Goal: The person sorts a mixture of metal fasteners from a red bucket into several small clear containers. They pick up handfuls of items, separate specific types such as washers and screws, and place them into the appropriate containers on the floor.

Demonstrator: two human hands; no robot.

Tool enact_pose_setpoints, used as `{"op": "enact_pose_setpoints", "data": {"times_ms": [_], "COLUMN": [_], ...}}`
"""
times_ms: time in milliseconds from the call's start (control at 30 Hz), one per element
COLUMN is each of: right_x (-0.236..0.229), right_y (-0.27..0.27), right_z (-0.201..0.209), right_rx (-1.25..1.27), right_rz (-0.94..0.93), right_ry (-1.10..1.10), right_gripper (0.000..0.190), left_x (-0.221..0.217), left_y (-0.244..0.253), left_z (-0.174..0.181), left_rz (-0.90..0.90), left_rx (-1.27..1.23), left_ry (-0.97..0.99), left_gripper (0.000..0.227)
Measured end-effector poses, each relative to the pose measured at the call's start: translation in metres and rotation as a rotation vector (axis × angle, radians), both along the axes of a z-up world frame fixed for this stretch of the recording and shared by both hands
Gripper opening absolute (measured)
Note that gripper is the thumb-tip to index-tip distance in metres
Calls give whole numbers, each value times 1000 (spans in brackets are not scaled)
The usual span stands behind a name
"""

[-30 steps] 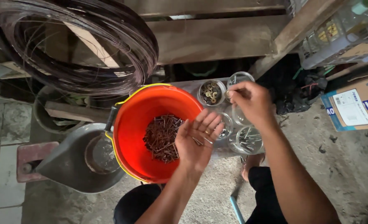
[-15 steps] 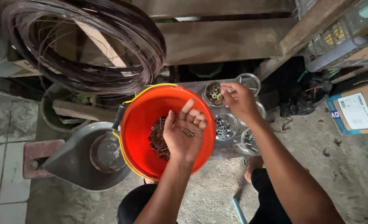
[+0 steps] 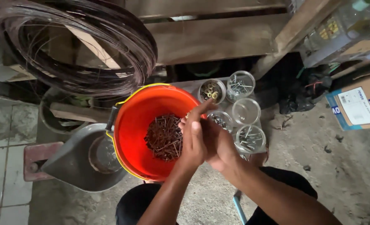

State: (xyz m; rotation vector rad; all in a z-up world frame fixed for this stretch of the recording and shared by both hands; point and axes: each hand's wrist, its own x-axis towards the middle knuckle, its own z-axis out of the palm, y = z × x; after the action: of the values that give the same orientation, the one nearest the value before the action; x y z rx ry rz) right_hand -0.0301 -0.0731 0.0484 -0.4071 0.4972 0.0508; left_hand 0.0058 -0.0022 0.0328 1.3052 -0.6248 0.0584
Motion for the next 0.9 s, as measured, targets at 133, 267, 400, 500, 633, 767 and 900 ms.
{"op": "enact_pose_setpoints", "data": {"times_ms": [133, 267, 400, 500, 633, 767, 900], "right_x": [-5, -3, 0, -8, -12, -10, -9], "right_y": [-10, -44, -91, -100, -106, -104, -100], "right_z": [-11, -39, -3, 12, -30, -44, -42], "right_rx": [22, -126, -907, -1670, -1796, -1972, -2138], "right_rz": [11, -26, 218, 554, 707, 744, 765], "right_ry": [6, -24, -208, -114, -57, -235, -248], "right_gripper": [28, 15, 31, 28, 28, 32, 37], "left_x": [-2, 6, 15, 23, 37, 48, 58], "left_y": [-1, 10, 44, 66, 95, 123, 149], "left_z": [1, 9, 32, 27, 23, 17, 3], "left_rz": [-9, 62, 213, 155, 132, 279, 491], "left_rx": [-12, -163, -49, 91, 414, 672, 696], "left_ry": [-11, 94, 209, 289, 265, 70, -143], "left_gripper": [69, 65, 34, 28, 26, 22, 16]}}
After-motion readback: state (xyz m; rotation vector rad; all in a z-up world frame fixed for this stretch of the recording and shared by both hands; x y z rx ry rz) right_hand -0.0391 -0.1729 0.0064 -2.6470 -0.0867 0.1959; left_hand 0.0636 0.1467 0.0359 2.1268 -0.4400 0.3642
